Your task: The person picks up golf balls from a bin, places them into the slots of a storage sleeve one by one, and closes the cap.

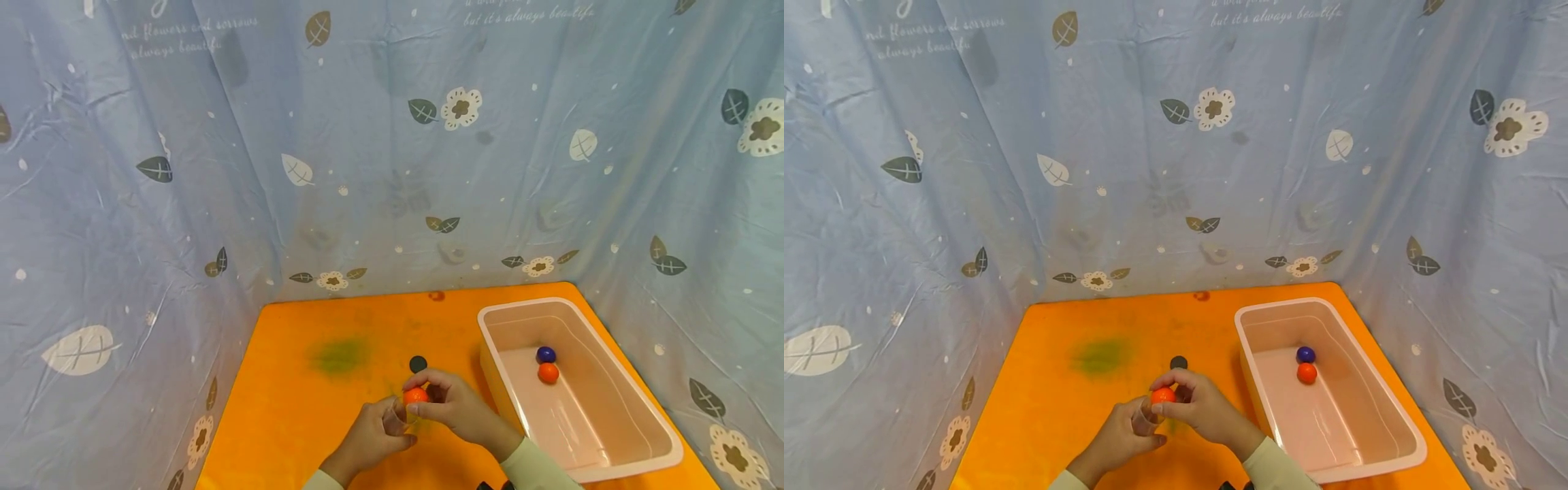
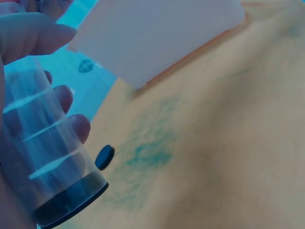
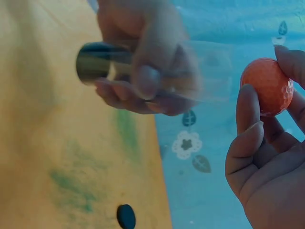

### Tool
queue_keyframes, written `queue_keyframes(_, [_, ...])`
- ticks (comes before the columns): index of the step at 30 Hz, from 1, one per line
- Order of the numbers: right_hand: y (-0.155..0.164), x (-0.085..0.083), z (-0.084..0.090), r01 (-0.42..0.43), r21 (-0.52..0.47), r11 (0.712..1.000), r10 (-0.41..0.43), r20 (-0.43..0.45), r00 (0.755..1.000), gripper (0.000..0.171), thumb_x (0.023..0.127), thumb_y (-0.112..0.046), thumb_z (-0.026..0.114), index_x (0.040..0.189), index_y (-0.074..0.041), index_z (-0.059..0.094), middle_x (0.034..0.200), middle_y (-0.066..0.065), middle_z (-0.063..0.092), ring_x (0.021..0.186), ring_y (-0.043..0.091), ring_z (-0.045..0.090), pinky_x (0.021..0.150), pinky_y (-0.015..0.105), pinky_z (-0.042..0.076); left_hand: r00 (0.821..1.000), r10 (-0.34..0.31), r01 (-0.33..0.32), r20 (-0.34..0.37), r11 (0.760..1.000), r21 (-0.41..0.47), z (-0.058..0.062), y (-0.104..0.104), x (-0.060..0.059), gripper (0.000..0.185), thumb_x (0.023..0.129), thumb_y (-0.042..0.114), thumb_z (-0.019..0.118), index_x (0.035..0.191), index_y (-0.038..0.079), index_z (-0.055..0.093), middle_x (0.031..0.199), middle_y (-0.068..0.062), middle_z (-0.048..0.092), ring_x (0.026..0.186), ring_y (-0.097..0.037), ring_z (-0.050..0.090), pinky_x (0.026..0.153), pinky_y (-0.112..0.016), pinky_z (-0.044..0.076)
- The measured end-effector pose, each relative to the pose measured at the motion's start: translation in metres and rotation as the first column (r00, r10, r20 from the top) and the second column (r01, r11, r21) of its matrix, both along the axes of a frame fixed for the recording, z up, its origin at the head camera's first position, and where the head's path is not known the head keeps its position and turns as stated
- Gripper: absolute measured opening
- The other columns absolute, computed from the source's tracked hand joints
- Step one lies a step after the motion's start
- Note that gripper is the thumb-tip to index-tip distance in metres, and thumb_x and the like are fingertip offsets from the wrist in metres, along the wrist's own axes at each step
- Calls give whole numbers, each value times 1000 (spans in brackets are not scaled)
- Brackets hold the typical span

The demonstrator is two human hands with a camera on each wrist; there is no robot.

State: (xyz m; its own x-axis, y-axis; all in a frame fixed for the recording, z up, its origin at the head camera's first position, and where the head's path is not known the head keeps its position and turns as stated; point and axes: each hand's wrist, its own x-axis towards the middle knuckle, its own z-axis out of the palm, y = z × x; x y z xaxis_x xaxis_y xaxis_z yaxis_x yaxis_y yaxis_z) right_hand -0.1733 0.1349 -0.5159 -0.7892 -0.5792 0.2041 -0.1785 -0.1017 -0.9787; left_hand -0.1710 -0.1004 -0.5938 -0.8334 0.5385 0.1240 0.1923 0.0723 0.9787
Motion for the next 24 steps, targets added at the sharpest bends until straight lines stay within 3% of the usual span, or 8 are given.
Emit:
queue_keyframes(4, [-4,2,-6,10,20,1000,-10,-10,1000,24,107,-5,71,129,0,68,117,22,69,90,19,67,82,31,58,999,-36,35,13,998,61,-3,0,-1,35,91,1,85,122,10,73,122,-8,74,113,-21,69,100,-32,55])
queue_keyframes(8, [-7,2,-9,70,84,994,-65,-52,997,23,105,-9,75,127,-5,71,116,17,69,84,14,61,75,27,54,999,-32,32,2,998,55,-3,-1,-1,43,91,1,84,131,13,73,130,-5,74,124,-26,68,105,-35,53])
queue_keyframes(15, [-10,0,-12,64,103,993,-54,-97,994,22,103,-7,77,125,-6,73,115,13,69,83,13,58,74,26,52,999,4,-5,-40,1000,-20,-4,0,-1,47,91,8,86,136,18,73,130,2,76,119,-20,70,101,-32,54])
queue_keyframes(17, [-10,1,-13,59,98,993,-49,-101,994,23,103,-8,77,126,-5,72,111,14,69,81,12,58,71,25,51,999,13,-14,-36,999,-35,-4,-1,-1,46,92,9,86,135,18,73,120,5,78,104,-15,72,92,-29,57])
queue_keyframes(20, [-9,1,-13,67,99,993,-58,-95,994,25,104,-9,75,128,-3,71,106,17,68,78,14,58,68,24,50,999,39,-41,-27,996,-74,-2,-2,0,34,91,12,87,123,17,74,98,5,77,78,-8,66,73,-24,55])
queue_keyframes(23, [-7,2,-13,76,97,992,-67,-94,993,26,105,-9,74,130,-1,69,111,18,68,79,16,60,68,25,50,997,65,-68,-31,991,-118,-2,-4,1,24,91,16,88,106,16,70,85,4,71,68,-6,59,64,-25,52])
queue_keyframes(24, [-7,1,-13,77,94,993,-68,-92,993,26,106,-8,73,130,-1,69,115,18,68,80,16,60,69,25,51,997,72,-76,-34,989,-129,-2,-5,1,23,90,17,88,102,15,68,87,3,73,71,-7,62,65,-26,54])
